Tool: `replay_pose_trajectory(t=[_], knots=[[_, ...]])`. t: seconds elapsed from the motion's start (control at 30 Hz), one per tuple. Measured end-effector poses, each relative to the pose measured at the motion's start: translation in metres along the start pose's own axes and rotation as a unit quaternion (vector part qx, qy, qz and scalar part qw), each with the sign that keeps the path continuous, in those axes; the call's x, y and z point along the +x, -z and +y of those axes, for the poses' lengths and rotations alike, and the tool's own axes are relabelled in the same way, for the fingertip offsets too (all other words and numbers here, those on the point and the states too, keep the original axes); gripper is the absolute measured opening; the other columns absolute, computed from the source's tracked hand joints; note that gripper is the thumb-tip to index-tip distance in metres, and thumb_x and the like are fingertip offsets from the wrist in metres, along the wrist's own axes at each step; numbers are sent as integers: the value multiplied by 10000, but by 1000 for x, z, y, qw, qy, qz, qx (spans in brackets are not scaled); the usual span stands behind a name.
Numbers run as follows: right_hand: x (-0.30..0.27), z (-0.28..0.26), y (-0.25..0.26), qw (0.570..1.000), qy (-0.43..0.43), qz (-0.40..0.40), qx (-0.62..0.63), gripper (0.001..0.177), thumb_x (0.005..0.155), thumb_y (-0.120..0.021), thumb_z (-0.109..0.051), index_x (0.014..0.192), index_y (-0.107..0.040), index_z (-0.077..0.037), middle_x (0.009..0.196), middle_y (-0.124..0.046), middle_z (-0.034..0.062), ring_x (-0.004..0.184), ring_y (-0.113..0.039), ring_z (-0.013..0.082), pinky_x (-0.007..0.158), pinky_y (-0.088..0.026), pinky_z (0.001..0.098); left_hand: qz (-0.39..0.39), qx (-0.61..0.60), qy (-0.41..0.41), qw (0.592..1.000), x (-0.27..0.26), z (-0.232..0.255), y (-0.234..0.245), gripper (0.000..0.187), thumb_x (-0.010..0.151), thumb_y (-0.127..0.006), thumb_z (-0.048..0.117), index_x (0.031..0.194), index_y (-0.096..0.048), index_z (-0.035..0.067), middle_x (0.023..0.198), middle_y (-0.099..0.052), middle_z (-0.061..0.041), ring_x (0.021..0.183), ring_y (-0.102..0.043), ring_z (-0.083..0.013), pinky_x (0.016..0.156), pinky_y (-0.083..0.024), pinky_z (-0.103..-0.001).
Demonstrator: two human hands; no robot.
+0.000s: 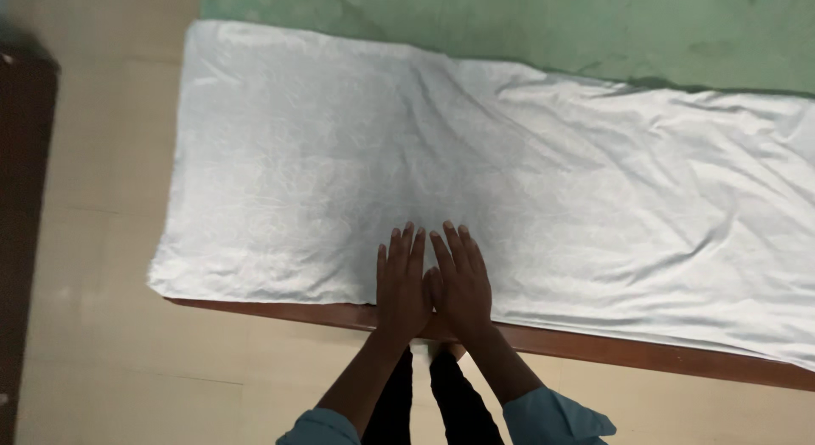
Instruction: The person folds a large white bedsheet on a bed by aligning the edges and smoothing the fabric with their hands.
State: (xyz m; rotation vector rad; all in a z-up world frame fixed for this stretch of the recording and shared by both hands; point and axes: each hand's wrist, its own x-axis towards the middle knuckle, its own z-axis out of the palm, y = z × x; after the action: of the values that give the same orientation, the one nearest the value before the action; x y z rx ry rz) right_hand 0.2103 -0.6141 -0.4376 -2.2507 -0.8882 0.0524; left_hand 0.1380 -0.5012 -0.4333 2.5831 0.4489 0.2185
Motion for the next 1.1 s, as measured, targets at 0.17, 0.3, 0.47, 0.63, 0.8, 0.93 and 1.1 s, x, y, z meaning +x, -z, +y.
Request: replay_pose_trajectory(t=[0.17, 0.3, 0.47, 0.63, 0.8, 0.93, 1.1], knots=[[3, 35, -76, 999, -3, -34, -39, 577, 903, -588, -93, 1471, -516, -16, 1572, -441, 217, 1479, -378, 431, 1183, -341, 525, -19, 40, -1, 999, 9, -65, -69, 600, 1003, -551, 217, 1549, -408, 14, 1648, -346, -206, 1562, -270, -392, 1255, -171, -592], [7, 60, -132, 999, 26, 2, -38, 521, 980, -559, -53, 1498, -510, -27, 1594, -461, 191, 1516, -396, 398, 1238, -340, 505, -7, 71, -35, 997, 15, -110, -107, 594, 1007, -540, 195, 1555, -418, 3, 1664, -360, -195, 1566, -298, -381, 1279, -178, -584], [1, 85, -162, 998, 7, -51, -38, 531, 1000, -557, -91, 1525, -491, -34, 1588, -471, 173, 1513, -401, 374, 1247, -320, 509, -25, 72, -35, 996, 19, -131, -122, 585, 1012, -541, 211, 1557, -437, 26, 1649, -383, -159, 1554, -326, -348, 1274, -189, -567], [-19, 116, -154, 996, 0, -53, -70, 576, 1001, -572, -236, 1522, -467, -14, 1612, -429, 192, 1518, -356, 394, 1241, -272, 538, -45, 90, -30, 994, 7, -132, -114, 659, 965, -577, 313, 1555, -436, 54, 1651, -370, -152, 1537, -329, -341, 1256, -199, -569], [-42, 148, -129, 986, -76, -39, -143, 590, 1050, -537, -284, 1564, -437, -13, 1655, -393, 185, 1561, -317, 370, 1282, -238, 536, -41, 103, -33, 993, -5, -134, -107, 670, 972, -568, 332, 1570, -432, 62, 1660, -374, -149, 1546, -337, -340, 1264, -206, -567], [-61, 173, -109, 971, -165, 13, -170, 620, 1037, -535, -288, 1574, -422, 1, 1652, -403, 225, 1557, -318, 398, 1272, -229, 562, -34, 98, -38, 994, -8, -136, -108, 656, 987, -546, 339, 1571, -426, 66, 1655, -379, -159, 1546, -340, -346, 1269, -204, -566], [-72, 172, -105, 959, -217, 73, -165, 580, 1052, -562, -261, 1553, -455, 13, 1621, -443, 228, 1537, -348, 421, 1259, -239, 578, -44, 108, -37, 993, -13, -137, -107, 655, 999, -536, 331, 1579, -421, 50, 1659, -373, -168, 1549, -328, -350, 1272, -188, -570]])
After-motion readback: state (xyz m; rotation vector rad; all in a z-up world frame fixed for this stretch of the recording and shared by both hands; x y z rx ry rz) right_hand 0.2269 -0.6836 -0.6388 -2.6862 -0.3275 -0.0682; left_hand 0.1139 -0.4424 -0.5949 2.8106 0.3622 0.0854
